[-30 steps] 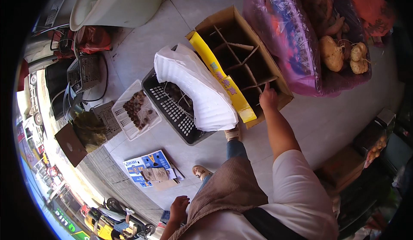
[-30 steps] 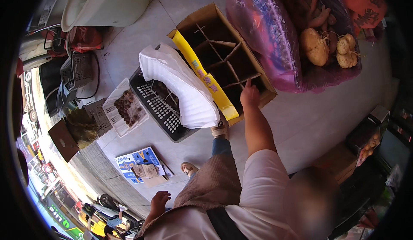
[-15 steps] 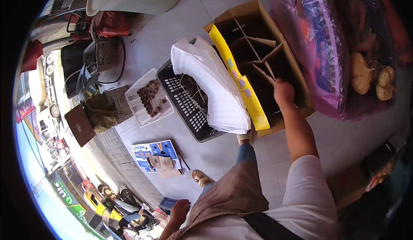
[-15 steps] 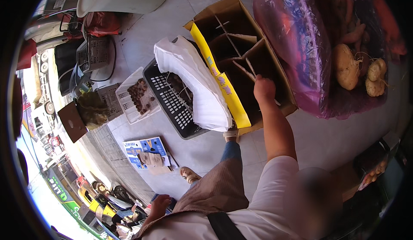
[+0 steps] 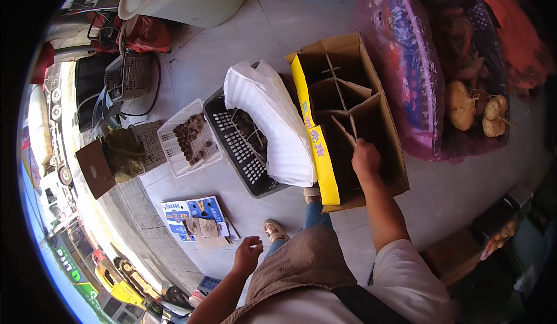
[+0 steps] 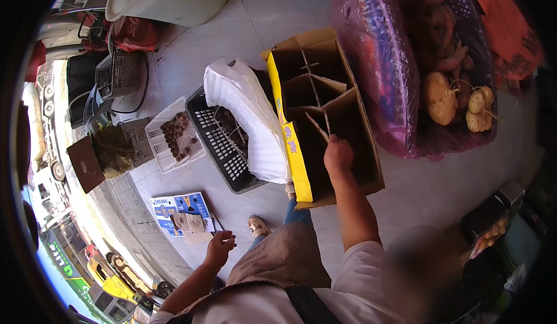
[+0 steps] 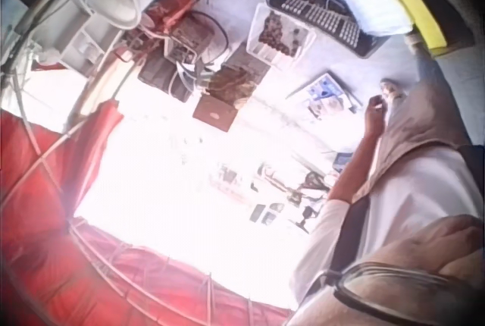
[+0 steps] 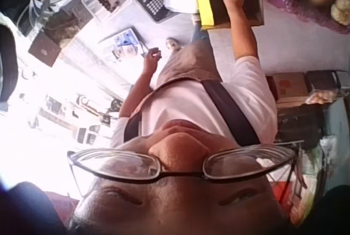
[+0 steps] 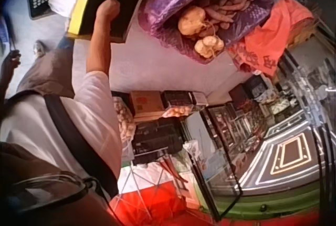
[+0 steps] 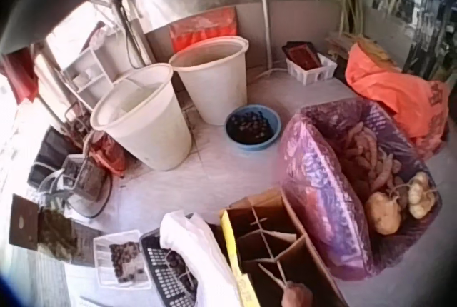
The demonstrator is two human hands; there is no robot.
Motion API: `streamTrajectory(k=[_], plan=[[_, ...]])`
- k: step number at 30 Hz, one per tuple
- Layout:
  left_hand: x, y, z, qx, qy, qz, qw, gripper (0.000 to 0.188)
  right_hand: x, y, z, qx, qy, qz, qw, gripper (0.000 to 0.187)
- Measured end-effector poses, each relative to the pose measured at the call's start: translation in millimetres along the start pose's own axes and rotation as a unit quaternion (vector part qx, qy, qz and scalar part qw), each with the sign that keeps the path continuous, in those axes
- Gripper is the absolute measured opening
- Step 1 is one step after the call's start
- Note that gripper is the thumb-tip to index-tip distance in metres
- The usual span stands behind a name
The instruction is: The person assembles cardboard boxes by folding flaps and inserting dividers. They handle multiple flat and pre-formed boxes, place foam inserts, and arrange the boxes on the floor near a produce stall.
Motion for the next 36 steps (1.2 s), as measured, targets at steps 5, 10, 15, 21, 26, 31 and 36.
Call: streamTrajectory(k=[5,10,15,21,26,31,36], plan=[[-159,114,-122,-0.074,0.257,0.059,0.962,0.105,5,-18,0,0.026,0.018,-0.025,0.999,0.003],[-229,159,-151,-0.024,0.256,-0.016,0.966,0.105,19,-32,-10,0.015,0.042,-0.002,0.999,0.007],[-158,190,-89,-0.033,-0.152,0.149,0.976,0.032,44,-16,-46,0.021,0.1,-0.022,0.995,0.014],[-180,169,-96,-0.193,0.043,-0.057,0.979,0.024,143,-46,-16,0.135,0.102,-0.056,0.984,0.011],[-195,135,-138,-0.208,0.004,-0.113,0.972,0.023,206,-84,-81,0.118,0.199,-0.155,0.96,0.019],[-178,158,-119,-0.218,0.102,0.035,0.97,0.06,191,-110,-94,0.156,0.195,-0.231,0.94,0.023],[-122,181,-79,-0.145,-0.185,0.195,0.952,0.051,234,-151,-61,0.277,0.277,-0.232,0.89,0.02]])
Point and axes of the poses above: each hand's wrist, its own y-axis towards the middle knuckle, its own x-axis out of the back of the hand, z = x × y, the point moved 2 cm from there along y, towards the middle knuckle, and after that the axes turned 12 degrees about -y, right-handed, at the moved point
